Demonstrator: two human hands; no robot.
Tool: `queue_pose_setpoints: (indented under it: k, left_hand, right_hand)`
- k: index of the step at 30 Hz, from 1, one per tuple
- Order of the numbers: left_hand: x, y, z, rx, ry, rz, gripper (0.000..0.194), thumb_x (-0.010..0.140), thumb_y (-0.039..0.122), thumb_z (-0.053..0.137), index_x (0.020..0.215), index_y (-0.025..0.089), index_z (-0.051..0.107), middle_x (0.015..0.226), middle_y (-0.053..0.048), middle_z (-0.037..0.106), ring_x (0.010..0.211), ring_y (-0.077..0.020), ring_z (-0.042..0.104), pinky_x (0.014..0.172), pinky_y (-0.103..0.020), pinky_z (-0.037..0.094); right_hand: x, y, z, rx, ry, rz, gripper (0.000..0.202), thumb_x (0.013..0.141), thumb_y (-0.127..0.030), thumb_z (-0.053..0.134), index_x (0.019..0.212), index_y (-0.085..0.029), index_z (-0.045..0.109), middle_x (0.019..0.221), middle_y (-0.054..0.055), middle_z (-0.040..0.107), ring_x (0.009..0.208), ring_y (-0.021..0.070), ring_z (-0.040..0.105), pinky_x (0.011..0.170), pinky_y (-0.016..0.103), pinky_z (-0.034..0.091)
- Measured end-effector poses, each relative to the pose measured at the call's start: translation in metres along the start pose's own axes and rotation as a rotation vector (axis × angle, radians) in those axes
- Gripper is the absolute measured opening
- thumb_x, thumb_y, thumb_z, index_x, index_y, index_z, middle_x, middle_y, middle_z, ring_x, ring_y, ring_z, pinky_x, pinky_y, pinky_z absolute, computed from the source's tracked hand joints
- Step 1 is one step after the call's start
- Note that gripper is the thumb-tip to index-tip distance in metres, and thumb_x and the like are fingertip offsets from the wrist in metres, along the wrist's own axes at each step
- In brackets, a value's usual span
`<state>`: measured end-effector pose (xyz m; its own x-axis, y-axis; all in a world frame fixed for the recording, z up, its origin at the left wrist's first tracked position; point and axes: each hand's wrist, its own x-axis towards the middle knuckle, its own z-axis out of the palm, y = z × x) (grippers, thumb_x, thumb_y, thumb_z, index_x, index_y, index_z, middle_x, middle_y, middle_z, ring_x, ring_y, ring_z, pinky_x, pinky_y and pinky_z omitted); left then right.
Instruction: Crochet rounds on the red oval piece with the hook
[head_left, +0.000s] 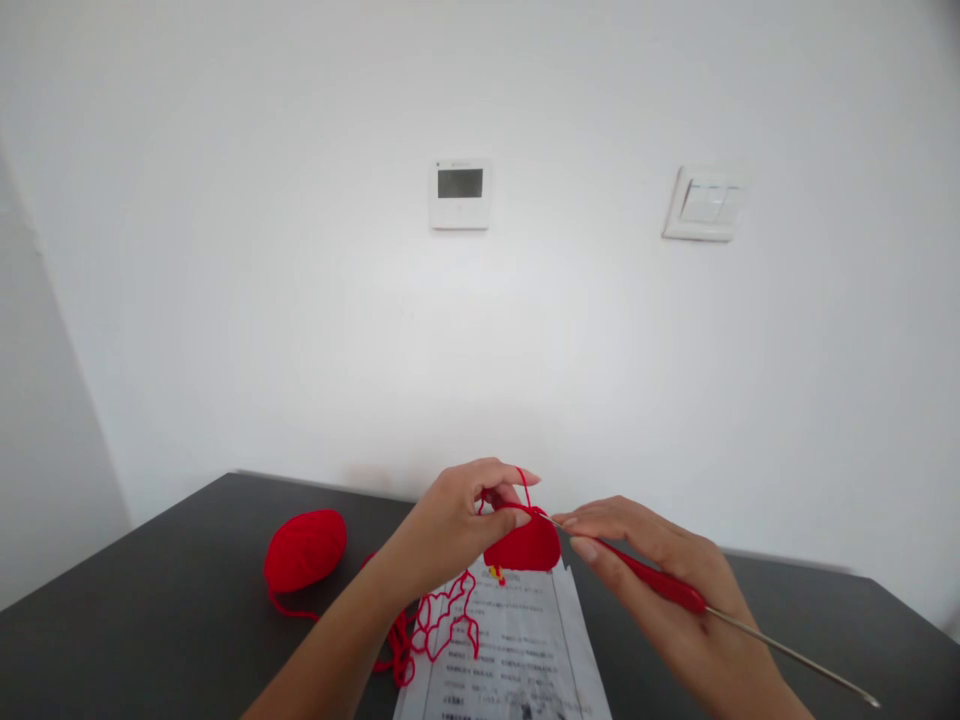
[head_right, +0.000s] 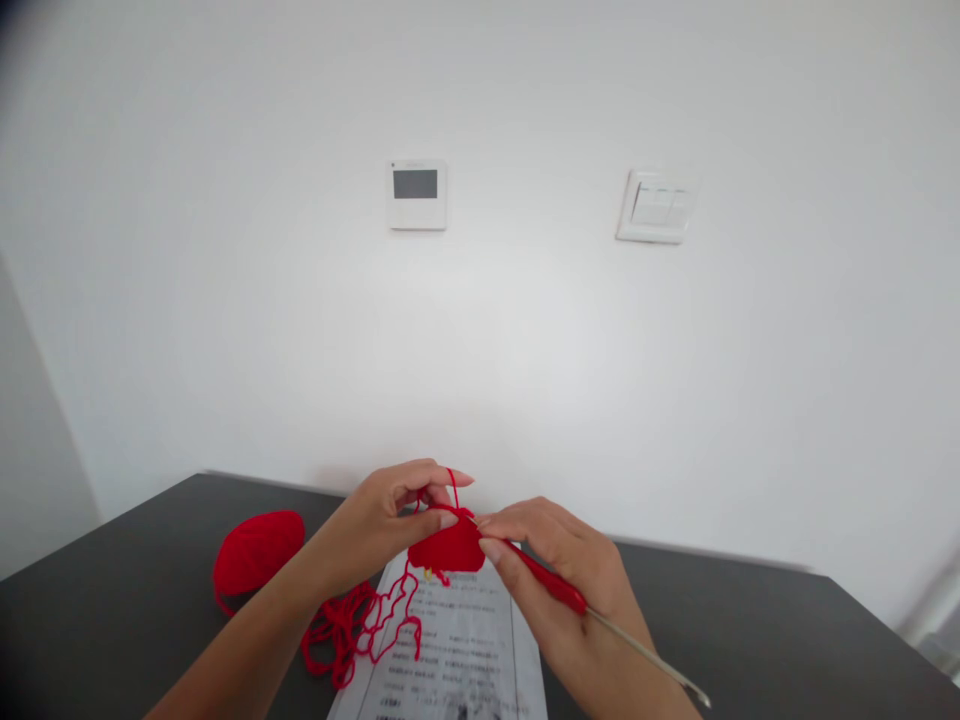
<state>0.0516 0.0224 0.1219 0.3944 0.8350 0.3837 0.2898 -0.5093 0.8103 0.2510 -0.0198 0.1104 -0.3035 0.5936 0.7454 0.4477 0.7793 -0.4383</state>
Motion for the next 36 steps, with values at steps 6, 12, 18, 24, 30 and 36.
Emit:
queue_pose_setpoints:
  k: [6, 12, 18, 24, 30, 36]
  left_hand:
    - [0.001, -0.006, -0.008, -0.075, -0.103, -0.014, 0.024, 0.075, 0.019, 0.061, 0.098, 0.02, 0.07, 0.084, -0.002, 0.063, 0.08, -0.0151, 0.058, 0.075, -0.027, 0.045]
    - [0.0, -0.005, -0.012, -0.115, -0.177, 0.01, 0.018, 0.075, 0.017, 0.062, 0.091, 0.02, 0.071, 0.087, -0.003, 0.065, 0.083, -0.0162, 0.059, 0.076, -0.028, 0.044]
    - [0.0, -0.002, -0.015, -0.134, -0.194, 0.012, 0.006, 0.074, 0.018, 0.063, 0.078, 0.017, 0.068, 0.084, -0.002, 0.064, 0.078, -0.0141, 0.058, 0.073, -0.026, 0.044]
    - [-0.002, -0.001, -0.018, -0.249, -0.208, -0.044, 0.005, 0.071, 0.021, 0.068, 0.072, 0.016, 0.067, 0.088, -0.004, 0.067, 0.078, -0.0143, 0.059, 0.071, -0.026, 0.045]
    - [-0.003, 0.0, -0.018, -0.412, -0.313, -0.133, 0.012, 0.068, 0.021, 0.072, 0.08, 0.016, 0.071, 0.068, 0.0, 0.06, 0.061, -0.0088, 0.051, 0.057, -0.021, 0.039]
    - [-0.003, 0.007, -0.012, -0.475, -0.33, -0.175, 0.015, 0.062, 0.024, 0.076, 0.073, 0.016, 0.07, 0.062, 0.003, 0.056, 0.056, -0.0079, 0.045, 0.054, -0.021, 0.035]
  right_hand:
    - [0.003, -0.006, -0.005, 0.005, -0.09, -0.053, 0.014, 0.088, -0.016, 0.054, 0.093, -0.021, 0.067, 0.086, 0.004, 0.071, 0.076, 0.0151, 0.068, 0.066, 0.021, 0.056]
    - [0.003, -0.008, -0.008, 0.011, -0.133, -0.082, 0.018, 0.087, -0.014, 0.054, 0.097, -0.021, 0.067, 0.087, 0.005, 0.071, 0.076, 0.016, 0.069, 0.066, 0.022, 0.057]
    - [0.003, -0.012, -0.013, 0.02, -0.129, 0.01, 0.013, 0.086, -0.019, 0.056, 0.085, -0.021, 0.069, 0.082, 0.004, 0.073, 0.073, 0.0175, 0.071, 0.062, 0.02, 0.058]
    - [0.001, -0.012, -0.011, 0.133, -0.052, 0.098, 0.011, 0.084, -0.021, 0.061, 0.085, -0.023, 0.072, 0.083, 0.003, 0.075, 0.076, 0.0192, 0.073, 0.064, 0.02, 0.06]
    - [0.004, -0.009, -0.003, 0.246, -0.021, -0.128, 0.016, 0.082, -0.009, 0.06, 0.087, -0.022, 0.068, 0.084, 0.004, 0.074, 0.08, 0.0194, 0.071, 0.069, 0.026, 0.06]
    - [0.009, -0.008, -0.001, 0.014, -0.081, -0.381, 0.016, 0.087, -0.013, 0.054, 0.096, -0.02, 0.066, 0.097, 0.01, 0.073, 0.091, 0.0212, 0.069, 0.072, 0.03, 0.06]
